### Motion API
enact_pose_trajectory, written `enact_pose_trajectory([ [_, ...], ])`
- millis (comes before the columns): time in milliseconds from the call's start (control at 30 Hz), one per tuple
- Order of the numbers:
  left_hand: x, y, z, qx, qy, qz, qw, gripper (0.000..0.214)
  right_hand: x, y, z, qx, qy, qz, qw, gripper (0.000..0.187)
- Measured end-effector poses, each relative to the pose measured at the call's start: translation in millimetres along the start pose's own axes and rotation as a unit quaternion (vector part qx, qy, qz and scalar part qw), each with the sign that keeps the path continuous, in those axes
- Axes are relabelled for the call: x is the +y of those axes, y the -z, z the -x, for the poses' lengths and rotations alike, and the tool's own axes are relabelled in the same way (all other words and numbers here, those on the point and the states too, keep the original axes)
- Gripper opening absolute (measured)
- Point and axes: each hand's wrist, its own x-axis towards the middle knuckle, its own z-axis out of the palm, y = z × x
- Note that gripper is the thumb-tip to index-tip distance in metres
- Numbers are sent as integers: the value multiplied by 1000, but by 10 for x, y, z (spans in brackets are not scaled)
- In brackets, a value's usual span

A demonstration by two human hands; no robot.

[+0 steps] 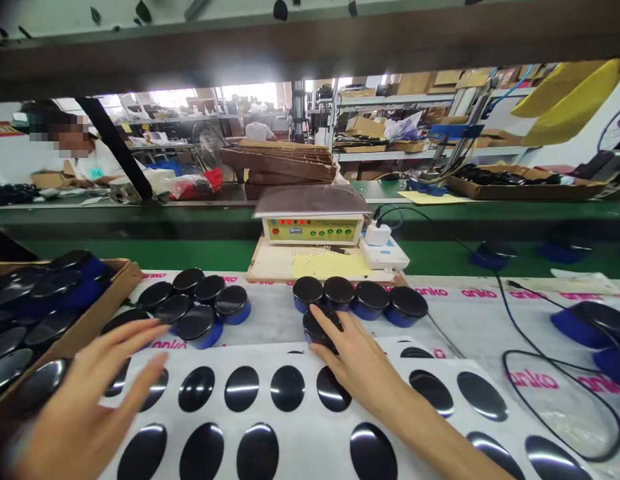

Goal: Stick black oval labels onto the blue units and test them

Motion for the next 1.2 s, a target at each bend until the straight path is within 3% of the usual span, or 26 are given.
enact_pose_trajectory([
  [133, 509, -308, -213, -182, -110, 92, 973, 26, 97, 108, 221, -17, 32, -44, 998, 54],
  [233, 701, -635, -450, -268, -117, 131, 947, 32, 199, 322, 228, 23, 68, 29, 997, 46],
  [367, 849, -1164, -876, -293, -118, 152, 936, 63, 507, 570, -91, 102, 65, 133, 984, 48],
  [467, 920, -1463, -1100, -294, -130, 147, 935, 67, 756, 608, -314, 73, 76, 151, 983, 56],
  [533, 926, -1539, -1166, -292, -136, 148, 935, 61, 842, 588, -363, 49, 93, 148, 983, 55],
  [733, 827, -1446, -1154, -293, -138, 185, 928, 67, 815, 576, -264, 22, 113, 116, 987, 52],
  [867, 861, -1372, -1158, -249, -95, 200, 943, 55, 730, 693, -271, 10, 101, 75, 992, 52],
  [967, 990, -1224, -1164, -210, -84, 212, 951, 50, 494, 839, -258, 37, 90, 28, 995, 48],
  [1133, 1298, -875, -1134, -227, -55, 260, 937, 88, -49, 975, -177, 46, 148, -155, 976, 47],
  [1200, 1384, -780, -1118, -242, -32, 272, 931, 91, -150, 955, -173, 53, 161, -201, 965, 40],
])
